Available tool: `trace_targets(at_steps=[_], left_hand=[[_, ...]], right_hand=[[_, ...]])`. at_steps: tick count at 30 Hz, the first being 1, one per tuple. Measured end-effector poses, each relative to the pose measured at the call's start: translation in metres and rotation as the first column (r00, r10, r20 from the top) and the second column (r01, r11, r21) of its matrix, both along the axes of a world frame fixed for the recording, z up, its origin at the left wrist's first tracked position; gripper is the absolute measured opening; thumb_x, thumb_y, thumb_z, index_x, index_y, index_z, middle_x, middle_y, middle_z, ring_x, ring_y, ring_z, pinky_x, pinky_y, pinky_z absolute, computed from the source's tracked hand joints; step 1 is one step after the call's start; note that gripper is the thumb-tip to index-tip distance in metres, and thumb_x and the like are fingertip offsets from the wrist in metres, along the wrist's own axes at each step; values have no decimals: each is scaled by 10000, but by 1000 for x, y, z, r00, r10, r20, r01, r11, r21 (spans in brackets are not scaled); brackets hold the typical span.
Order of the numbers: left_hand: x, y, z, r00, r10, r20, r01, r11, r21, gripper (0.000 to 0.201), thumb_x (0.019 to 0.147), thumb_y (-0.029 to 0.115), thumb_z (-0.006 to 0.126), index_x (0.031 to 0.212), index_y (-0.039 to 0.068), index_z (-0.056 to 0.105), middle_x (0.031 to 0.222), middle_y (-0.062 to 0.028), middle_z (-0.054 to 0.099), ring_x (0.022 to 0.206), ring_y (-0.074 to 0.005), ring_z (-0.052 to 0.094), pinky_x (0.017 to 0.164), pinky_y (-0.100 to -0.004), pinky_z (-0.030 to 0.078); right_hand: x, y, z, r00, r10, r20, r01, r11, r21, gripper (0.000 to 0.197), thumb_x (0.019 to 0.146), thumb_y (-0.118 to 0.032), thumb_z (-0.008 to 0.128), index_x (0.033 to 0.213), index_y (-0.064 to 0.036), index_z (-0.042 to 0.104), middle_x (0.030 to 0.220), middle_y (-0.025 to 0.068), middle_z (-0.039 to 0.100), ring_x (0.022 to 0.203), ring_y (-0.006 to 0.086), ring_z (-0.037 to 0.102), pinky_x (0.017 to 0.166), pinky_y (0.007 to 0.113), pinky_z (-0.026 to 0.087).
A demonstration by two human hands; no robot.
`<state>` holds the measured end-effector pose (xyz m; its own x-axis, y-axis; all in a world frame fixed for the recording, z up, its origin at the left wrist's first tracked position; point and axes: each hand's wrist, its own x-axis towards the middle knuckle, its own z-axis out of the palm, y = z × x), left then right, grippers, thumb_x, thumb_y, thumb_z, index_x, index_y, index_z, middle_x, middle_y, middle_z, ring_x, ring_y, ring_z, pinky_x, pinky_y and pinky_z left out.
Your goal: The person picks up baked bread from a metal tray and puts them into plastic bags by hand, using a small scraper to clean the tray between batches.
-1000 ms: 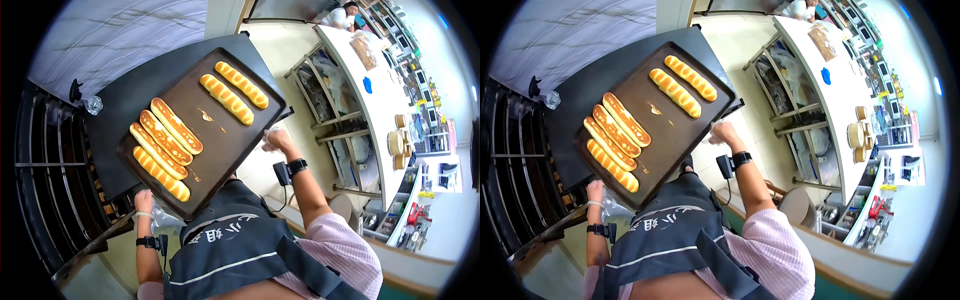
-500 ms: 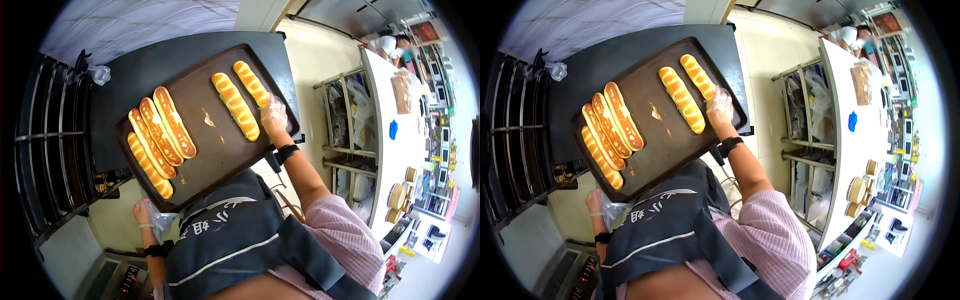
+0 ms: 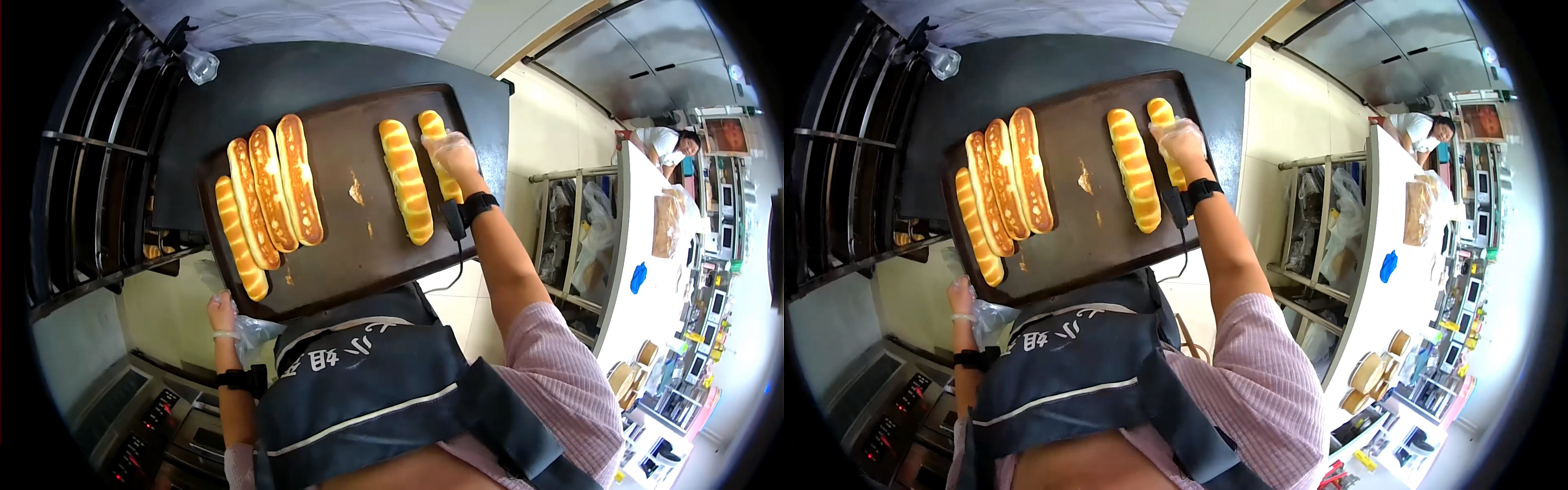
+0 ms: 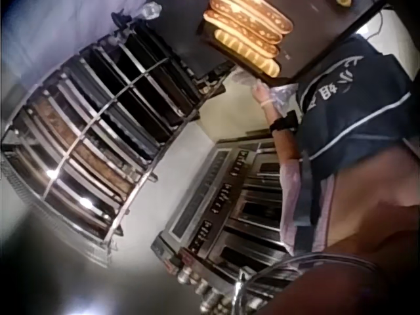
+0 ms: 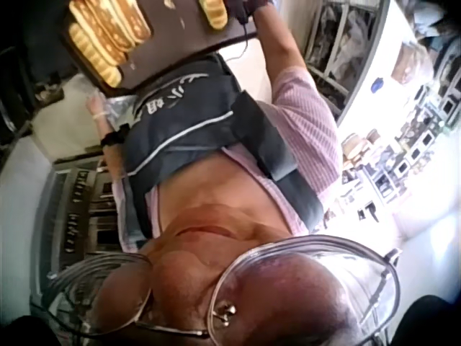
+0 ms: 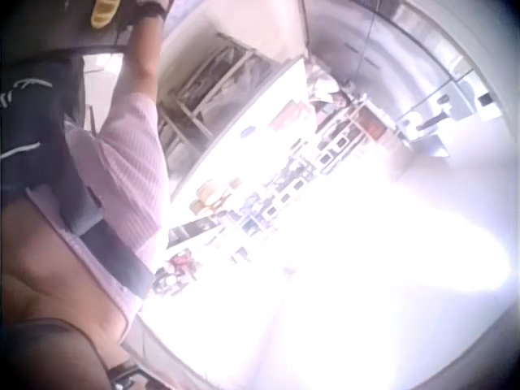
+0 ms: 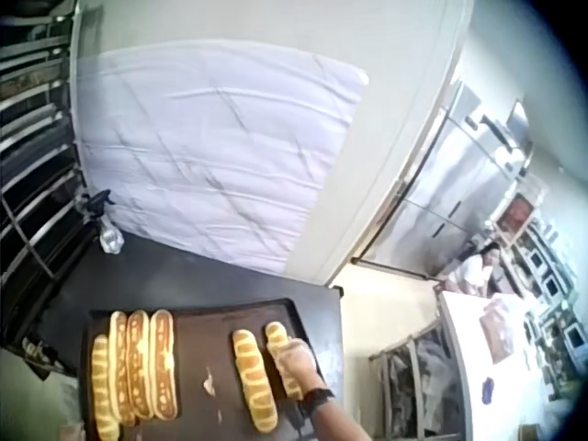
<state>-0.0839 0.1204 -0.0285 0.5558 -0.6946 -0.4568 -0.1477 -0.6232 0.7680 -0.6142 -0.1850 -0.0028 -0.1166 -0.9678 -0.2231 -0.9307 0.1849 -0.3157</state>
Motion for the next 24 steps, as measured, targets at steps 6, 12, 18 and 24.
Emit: trace_targets(at_steps=[6, 12, 18, 24], left_hand=[[-5, 0, 6, 1000, -13, 25, 13, 1000, 4, 178, 811, 190, 540, 834, 28, 610, 542, 17, 480, 403, -71, 407, 367, -225, 326], [19, 41, 20, 986, 98, 133, -103, 994, 32, 249, 811, 238, 508, 822, 38, 657, 569, 19, 500, 446, -72, 419, 418, -237, 329], [71, 77, 58, 926, 370, 71, -373, 928, 21, 247, 793, 242, 525, 833, 41, 662, 549, 43, 439, 465, -71, 393, 431, -221, 303], [90, 102, 82, 889, 452, -77, -459, 880, -124, 254, 817, 243, 520, 897, 38, 648, 550, 58, 392, 468, -54, 368, 437, -203, 305]], right_hand=[[26, 7, 12, 946, 19, -323, -37, 998, -48, 646, 789, -520, 473, 1100, 45, 512, 1072, 204, 560, 1045, 316, 509, 885, 365, 393], [62, 48, 60, 987, 122, -99, -153, 891, -427, 581, 747, -415, 599, 1072, 61, 525, 1033, 234, 550, 1013, 358, 496, 896, 429, 371], [234, 112, 55, 853, 457, 252, -360, 865, -349, 778, 737, -452, 607, 1306, -18, 301, 1283, 241, 350, 1205, 378, 312, 1003, 433, 267], [259, 108, 18, 916, 369, 155, -301, 890, -343, 643, 792, -287, 510, 1317, 0, 275, 1302, 206, 343, 1223, 335, 290, 1016, 428, 234]])
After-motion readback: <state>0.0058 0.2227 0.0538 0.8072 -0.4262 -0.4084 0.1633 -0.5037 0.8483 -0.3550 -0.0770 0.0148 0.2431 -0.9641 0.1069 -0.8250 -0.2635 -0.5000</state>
